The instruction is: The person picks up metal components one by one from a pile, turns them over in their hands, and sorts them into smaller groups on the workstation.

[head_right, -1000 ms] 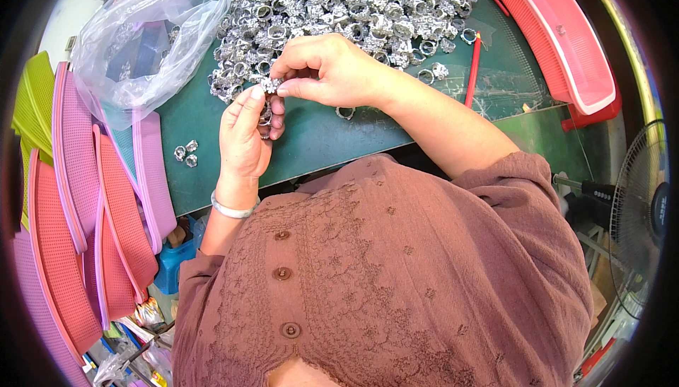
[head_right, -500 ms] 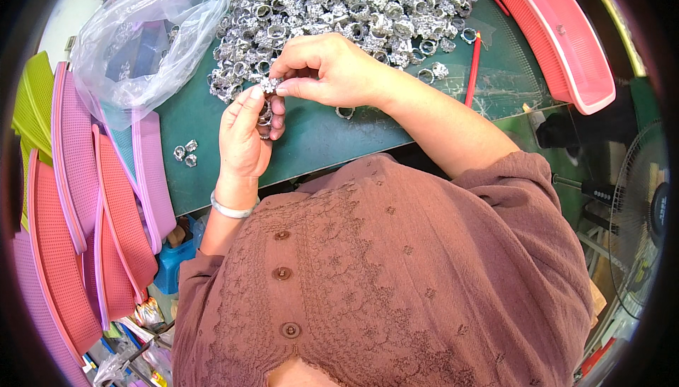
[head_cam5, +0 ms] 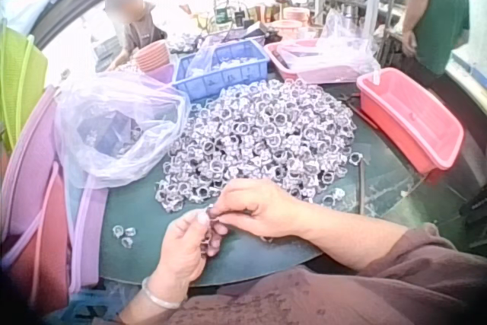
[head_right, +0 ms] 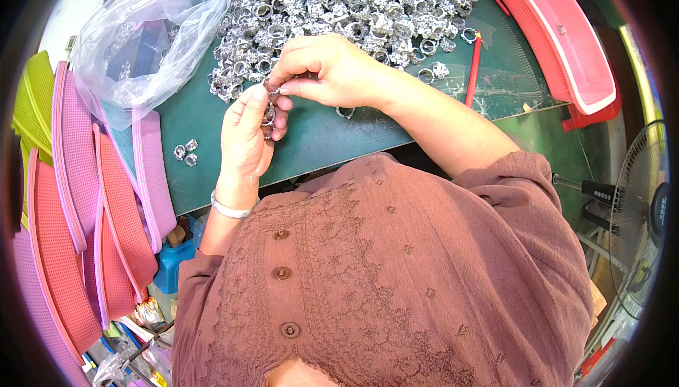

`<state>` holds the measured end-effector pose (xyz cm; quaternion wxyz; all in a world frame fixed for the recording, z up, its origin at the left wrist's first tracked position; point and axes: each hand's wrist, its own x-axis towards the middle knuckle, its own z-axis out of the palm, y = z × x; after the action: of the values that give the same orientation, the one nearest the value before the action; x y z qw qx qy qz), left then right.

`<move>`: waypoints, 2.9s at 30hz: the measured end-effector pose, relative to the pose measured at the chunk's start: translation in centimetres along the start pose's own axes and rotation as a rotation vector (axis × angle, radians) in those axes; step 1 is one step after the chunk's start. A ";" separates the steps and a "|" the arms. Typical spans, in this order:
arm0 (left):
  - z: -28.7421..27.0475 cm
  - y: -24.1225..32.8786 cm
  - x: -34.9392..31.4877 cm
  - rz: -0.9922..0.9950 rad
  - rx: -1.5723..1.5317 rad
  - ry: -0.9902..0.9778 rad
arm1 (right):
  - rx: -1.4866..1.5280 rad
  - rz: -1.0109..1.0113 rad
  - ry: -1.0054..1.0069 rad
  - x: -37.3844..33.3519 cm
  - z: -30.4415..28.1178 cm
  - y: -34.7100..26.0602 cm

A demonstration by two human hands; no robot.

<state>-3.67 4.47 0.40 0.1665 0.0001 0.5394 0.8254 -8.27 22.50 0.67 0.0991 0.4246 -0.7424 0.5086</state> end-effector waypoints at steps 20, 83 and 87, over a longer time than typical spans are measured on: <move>-2.2 0.1 0.4 -0.028 -0.383 -0.227 | 0.001 0.021 0.133 0.2 -0.2 0.1; 0.9 -0.2 0.3 0.043 -0.091 0.062 | -0.019 0.079 0.025 -0.1 0.0 -0.1; 1.0 -0.2 0.3 0.024 -0.087 0.080 | -0.004 0.088 0.028 -0.1 0.0 -0.1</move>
<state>-3.73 5.50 0.56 0.1346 -0.0336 0.5092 0.8494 -8.12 22.55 0.64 0.0876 0.3843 -0.7599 0.5170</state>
